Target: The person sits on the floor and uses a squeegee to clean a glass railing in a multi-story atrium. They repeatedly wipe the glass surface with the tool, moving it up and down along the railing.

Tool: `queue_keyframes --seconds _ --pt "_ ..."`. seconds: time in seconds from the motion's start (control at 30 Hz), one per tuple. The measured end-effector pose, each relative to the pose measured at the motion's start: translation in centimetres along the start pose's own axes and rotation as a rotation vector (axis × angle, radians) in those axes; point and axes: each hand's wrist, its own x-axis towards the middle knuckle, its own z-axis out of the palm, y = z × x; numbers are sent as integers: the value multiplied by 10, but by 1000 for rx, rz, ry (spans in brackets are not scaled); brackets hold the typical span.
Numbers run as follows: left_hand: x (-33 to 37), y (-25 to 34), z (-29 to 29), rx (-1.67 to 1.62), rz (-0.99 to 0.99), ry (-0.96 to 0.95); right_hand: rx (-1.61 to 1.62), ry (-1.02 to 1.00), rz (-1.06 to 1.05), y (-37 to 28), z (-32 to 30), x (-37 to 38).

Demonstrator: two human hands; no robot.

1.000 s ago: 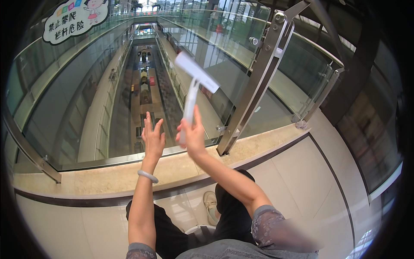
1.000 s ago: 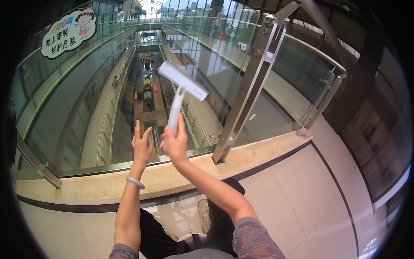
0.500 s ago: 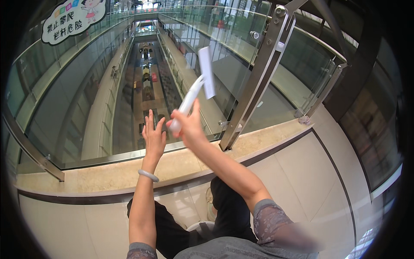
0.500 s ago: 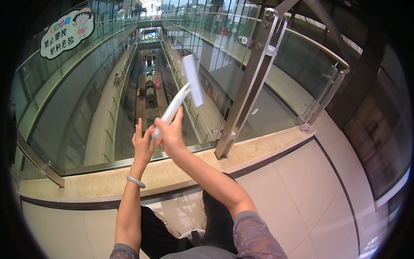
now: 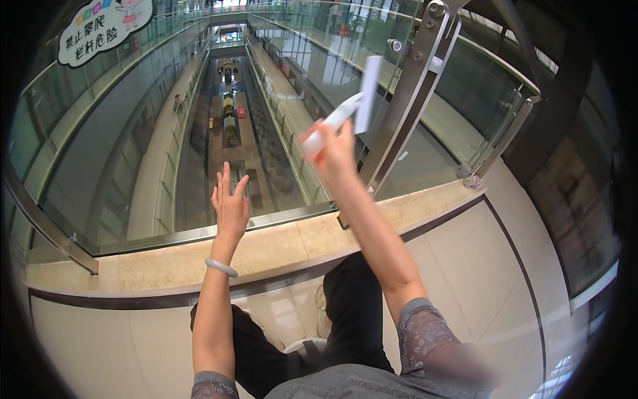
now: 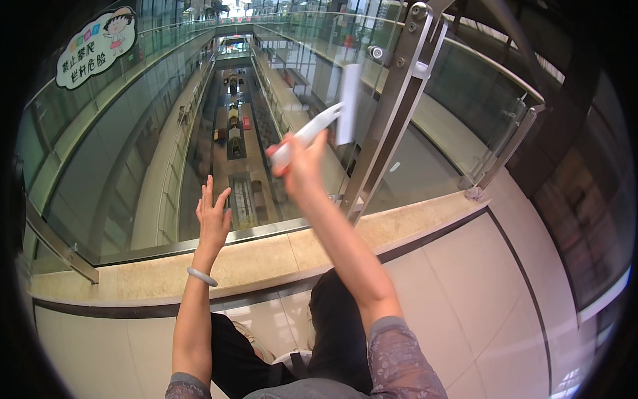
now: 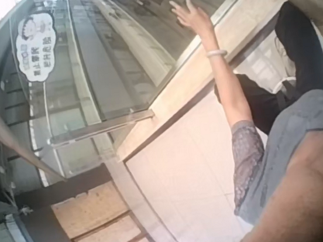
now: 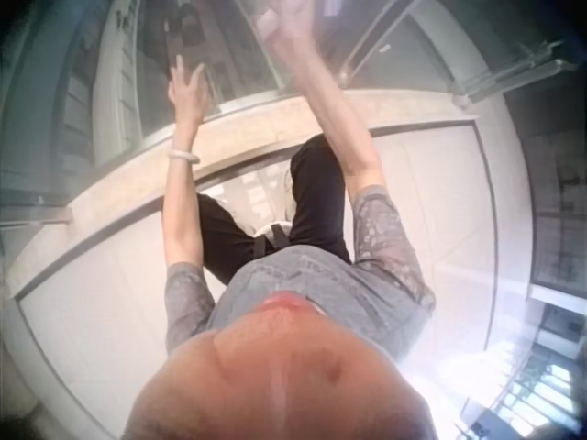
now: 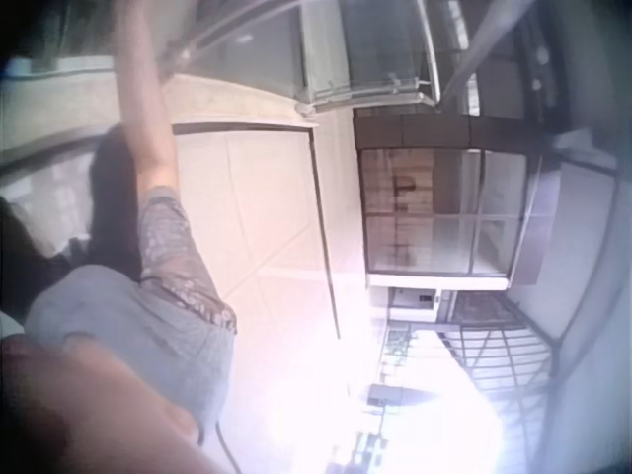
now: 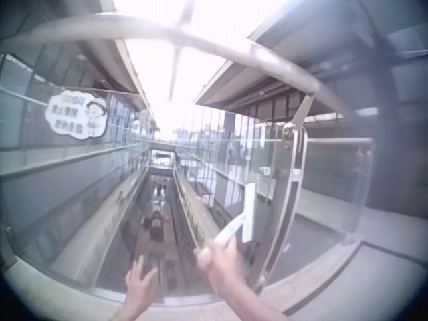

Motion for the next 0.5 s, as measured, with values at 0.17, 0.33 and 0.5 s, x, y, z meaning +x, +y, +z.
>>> queue_keyframes --seconds 0.17,0.33,0.5 --pt "6 10 6 -5 8 -21 43 -221 262 59 13 -80" --pt "8 9 5 -60 -21 -18 122 -307 391 31 -2 -82" --pt "1 3 5 2 -21 -60 116 -267 346 38 -8 -89"
